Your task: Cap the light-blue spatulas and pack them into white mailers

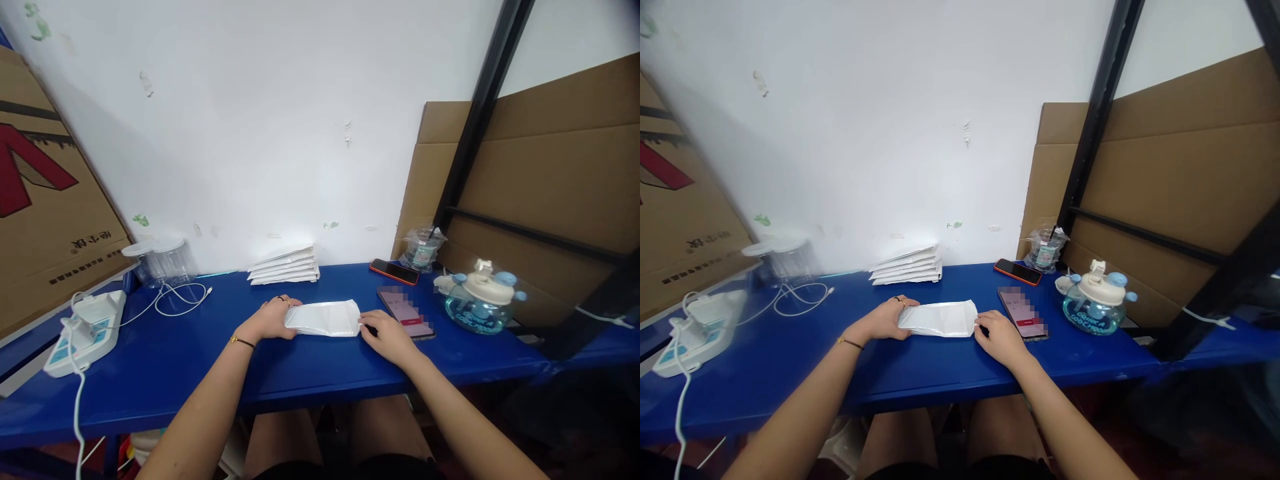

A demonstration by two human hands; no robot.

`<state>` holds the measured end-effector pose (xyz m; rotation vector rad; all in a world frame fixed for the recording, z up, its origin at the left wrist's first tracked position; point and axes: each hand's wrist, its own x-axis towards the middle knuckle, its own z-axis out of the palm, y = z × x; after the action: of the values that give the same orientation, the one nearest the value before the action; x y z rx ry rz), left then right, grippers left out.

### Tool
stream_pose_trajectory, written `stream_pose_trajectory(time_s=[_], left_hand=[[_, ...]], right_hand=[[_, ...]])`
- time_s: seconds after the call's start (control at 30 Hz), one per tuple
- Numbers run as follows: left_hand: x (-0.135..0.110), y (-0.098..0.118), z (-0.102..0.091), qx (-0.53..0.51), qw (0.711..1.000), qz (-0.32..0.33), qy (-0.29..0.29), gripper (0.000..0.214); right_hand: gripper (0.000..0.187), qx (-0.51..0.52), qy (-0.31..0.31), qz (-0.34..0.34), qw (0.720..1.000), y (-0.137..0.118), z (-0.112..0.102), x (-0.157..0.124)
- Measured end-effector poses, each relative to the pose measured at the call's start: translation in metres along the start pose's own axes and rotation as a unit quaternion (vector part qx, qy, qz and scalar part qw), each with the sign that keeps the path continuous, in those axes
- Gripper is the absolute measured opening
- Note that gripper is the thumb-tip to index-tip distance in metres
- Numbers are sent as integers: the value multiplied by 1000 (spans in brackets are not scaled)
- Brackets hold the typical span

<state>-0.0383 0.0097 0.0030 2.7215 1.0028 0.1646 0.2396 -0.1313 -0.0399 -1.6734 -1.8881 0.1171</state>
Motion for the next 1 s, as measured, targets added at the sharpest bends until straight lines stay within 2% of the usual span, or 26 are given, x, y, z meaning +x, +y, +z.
stream_pose_trajectory(time_s=[0.17,0.3,0.37,0.43,0.53,0.6,0.67,0.73,0.83,0.9,1.0], left_hand=[[4,6,-21,4,999,36,17,60],[11,19,-60,96,995,31,24,60],[15,30,-81,153,987,33,26,63],[18,43,-99,190,981,39,18,65],[23,61,-113,223,974,48,1,64],[24,68,-116,234,971,52,-4,62],[24,69,-115,227,972,58,-2,60],[21,64,-112,198,978,63,6,59],[12,49,-102,113,991,59,30,58],[4,38,-90,36,996,62,47,57],[-7,25,-65,-70,994,49,72,52]], right_hand=[[33,120,13,59,991,10,-5,2],[32,185,34,123,974,22,-5,5],[32,192,44,124,973,23,-3,4],[43,193,48,89,976,20,-1,3],[76,195,16,36,980,12,0,6],[97,206,-23,34,978,7,0,11],[103,243,-49,57,967,3,1,19],[92,329,-42,113,937,0,2,26],[71,493,-24,190,849,-2,3,33],[67,564,-31,200,800,-2,4,36],[64,617,-30,202,760,-3,6,38]])
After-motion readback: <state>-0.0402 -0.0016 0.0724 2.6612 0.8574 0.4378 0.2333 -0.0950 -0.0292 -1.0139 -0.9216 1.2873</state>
